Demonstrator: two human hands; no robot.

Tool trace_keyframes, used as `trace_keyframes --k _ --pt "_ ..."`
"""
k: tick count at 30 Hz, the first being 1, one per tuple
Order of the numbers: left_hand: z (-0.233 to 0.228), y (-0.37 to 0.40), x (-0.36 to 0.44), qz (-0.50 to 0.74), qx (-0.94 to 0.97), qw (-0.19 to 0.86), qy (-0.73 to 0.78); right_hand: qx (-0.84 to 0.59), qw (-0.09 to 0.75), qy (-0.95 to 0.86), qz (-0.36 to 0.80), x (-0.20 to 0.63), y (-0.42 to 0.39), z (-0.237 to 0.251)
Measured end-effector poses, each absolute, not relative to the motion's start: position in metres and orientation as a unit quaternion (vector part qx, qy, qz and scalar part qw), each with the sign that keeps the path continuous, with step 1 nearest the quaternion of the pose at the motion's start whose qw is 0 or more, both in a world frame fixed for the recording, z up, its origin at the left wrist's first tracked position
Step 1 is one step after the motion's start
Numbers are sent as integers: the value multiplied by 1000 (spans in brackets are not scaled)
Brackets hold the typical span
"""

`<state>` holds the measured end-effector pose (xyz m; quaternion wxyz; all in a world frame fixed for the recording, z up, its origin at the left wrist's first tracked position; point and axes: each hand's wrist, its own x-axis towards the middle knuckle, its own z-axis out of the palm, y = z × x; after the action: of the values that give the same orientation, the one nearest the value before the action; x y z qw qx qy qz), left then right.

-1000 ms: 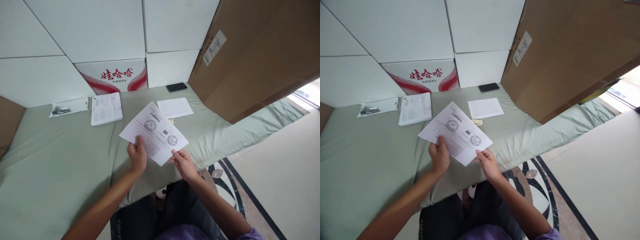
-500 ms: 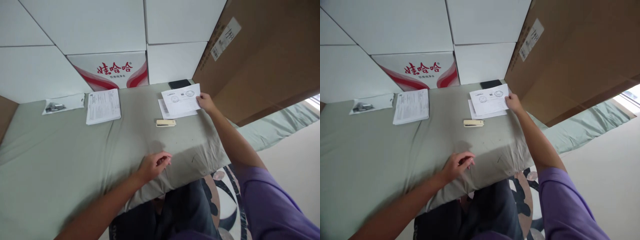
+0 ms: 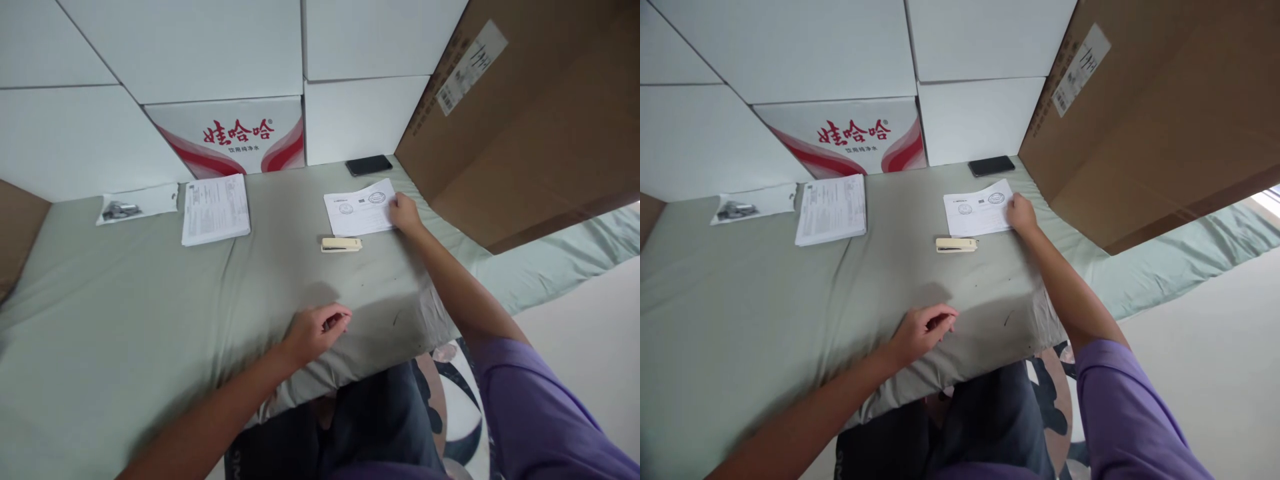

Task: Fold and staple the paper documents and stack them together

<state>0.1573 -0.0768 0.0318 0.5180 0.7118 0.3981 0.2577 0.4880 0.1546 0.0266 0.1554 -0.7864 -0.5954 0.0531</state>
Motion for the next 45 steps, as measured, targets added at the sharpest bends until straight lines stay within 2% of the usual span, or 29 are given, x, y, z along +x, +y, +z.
trace_keyframes --k 10,13,16,20,29,32,35,38,40,42,45 --pt "32 -77 157 258 725 488 412 -820 98 -561 54 470 139 42" --pt "34 -76 157 262 728 480 413 -837 111 -536 6 457 129 46" --pt "35 -76 158 261 731 477 413 -794 112 -594 -59 447 115 46" --pt "33 -76 157 252 731 478 416 -713 78 -696 -24 434 101 39" --pt "30 -77 157 244 732 471 428 -735 73 -674 -25 420 103 26" --pt "33 -78 154 276 722 481 413 -737 103 -665 -64 416 99 34" --pt "46 -69 141 345 701 469 413 -713 215 -656 -121 402 81 51" --pt "66 -41 111 438 630 430 475 -619 328 -705 -111 371 47 67" --pt "79 -10 82 478 592 366 536 -529 355 -768 -65 342 21 69" --pt "84 26 48 435 634 253 588 -419 323 -848 9 309 -4 64" --pt "76 73 -1 272 724 66 630 -279 226 -928 98 262 -32 50"
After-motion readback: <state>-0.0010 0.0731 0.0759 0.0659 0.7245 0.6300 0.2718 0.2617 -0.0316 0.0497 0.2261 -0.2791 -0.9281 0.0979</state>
